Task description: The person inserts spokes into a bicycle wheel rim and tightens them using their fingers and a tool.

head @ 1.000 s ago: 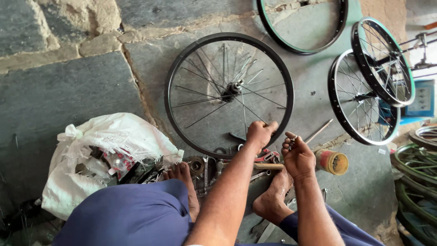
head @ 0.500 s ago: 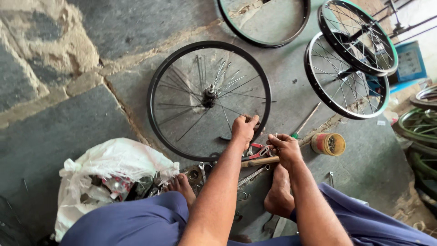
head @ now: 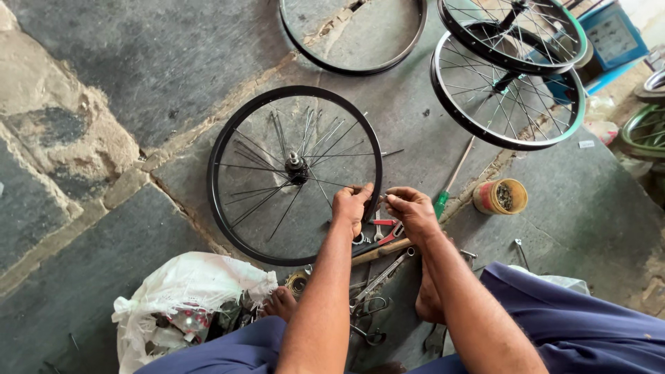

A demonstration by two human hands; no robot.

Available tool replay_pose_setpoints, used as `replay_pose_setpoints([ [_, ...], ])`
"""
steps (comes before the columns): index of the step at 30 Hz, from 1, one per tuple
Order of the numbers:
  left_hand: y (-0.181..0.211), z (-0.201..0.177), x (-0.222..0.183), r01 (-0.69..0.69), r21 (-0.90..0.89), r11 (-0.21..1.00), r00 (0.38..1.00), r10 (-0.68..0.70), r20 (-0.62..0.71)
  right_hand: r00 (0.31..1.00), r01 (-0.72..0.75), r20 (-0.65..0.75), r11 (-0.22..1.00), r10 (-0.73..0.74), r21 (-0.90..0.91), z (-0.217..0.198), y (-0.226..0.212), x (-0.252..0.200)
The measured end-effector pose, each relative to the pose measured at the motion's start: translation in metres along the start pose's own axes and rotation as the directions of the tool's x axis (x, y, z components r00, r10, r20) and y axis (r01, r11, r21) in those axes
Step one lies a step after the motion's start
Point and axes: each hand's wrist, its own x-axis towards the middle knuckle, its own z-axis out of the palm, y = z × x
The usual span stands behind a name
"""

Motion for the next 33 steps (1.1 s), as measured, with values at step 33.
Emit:
replay_pose_setpoints([
  [33, -0.006, -0.013, 0.01, -0.031, 0.012, 0.999, 0.999, 0.032, -0.011, 0.931, 0.111, -0.198, 0.754, -0.307, -0.648, 0.051, -0.002, -0.015],
])
